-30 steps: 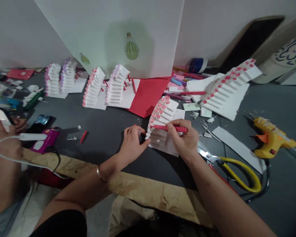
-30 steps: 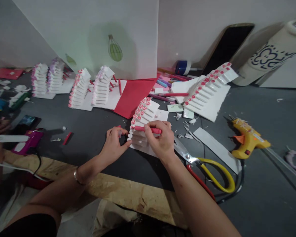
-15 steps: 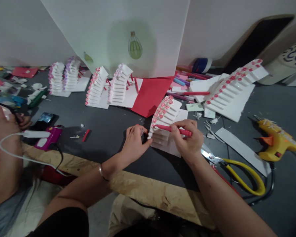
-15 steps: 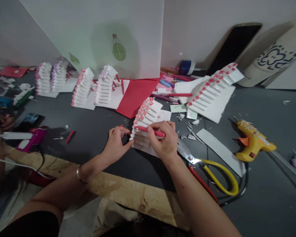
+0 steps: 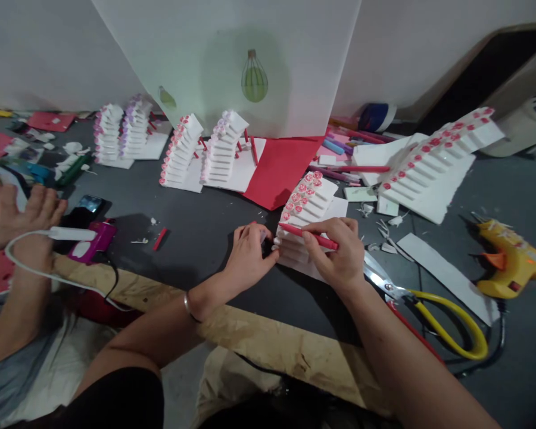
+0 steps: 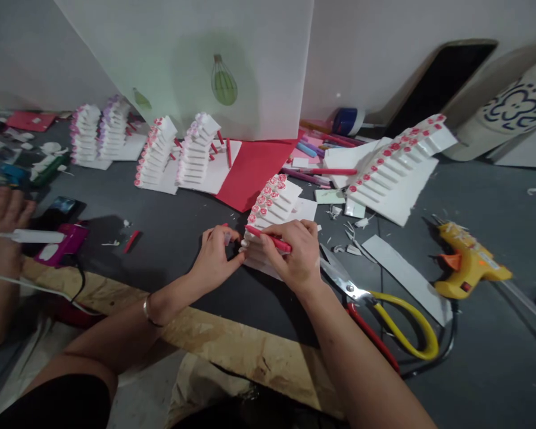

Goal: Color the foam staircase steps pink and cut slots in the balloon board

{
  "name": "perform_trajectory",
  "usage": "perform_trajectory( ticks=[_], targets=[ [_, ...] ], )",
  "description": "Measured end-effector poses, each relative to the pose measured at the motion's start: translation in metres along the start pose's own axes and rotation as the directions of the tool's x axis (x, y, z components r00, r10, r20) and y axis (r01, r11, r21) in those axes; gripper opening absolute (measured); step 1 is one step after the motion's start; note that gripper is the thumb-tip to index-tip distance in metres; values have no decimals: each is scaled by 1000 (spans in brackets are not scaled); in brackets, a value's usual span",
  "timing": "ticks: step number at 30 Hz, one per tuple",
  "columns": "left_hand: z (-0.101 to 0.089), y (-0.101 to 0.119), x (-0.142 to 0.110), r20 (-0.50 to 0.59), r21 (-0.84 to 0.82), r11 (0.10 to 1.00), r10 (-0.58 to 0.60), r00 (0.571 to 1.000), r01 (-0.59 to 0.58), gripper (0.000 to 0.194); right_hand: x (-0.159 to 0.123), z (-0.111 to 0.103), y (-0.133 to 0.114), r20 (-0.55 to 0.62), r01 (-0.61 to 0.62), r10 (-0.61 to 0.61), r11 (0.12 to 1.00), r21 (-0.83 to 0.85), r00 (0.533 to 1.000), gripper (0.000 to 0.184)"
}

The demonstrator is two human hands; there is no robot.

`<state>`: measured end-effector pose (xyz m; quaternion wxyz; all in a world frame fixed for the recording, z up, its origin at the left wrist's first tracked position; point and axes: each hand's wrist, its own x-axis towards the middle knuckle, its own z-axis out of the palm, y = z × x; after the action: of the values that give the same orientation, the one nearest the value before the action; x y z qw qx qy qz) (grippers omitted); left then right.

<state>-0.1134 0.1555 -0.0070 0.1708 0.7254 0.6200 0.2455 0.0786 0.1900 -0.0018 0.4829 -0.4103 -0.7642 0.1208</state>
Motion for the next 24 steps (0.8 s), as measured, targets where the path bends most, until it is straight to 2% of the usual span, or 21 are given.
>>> perform_trajectory(
  ticks=[5,12,18,24],
  targets=[
    [0,0,-1,5,-3,1000,19,1000,-19,31,0,-1,-1,-12,14,-14,1000,11,1000,13],
    [0,0,-1,17,-10,1000,-12,1000,12,30,0,-1,0,-42,-5,5,1000,-6,999,14],
    [1,-1,-2,13,-14,1000,-15,1000,15,30,0,-3,2,-76,-77,75,997,-25,994,16],
    [1,0,-2,12,0,1000,-11,1000,11,30,-2,-3,4,-160,-172,167,985,-16,973,19]
  ],
)
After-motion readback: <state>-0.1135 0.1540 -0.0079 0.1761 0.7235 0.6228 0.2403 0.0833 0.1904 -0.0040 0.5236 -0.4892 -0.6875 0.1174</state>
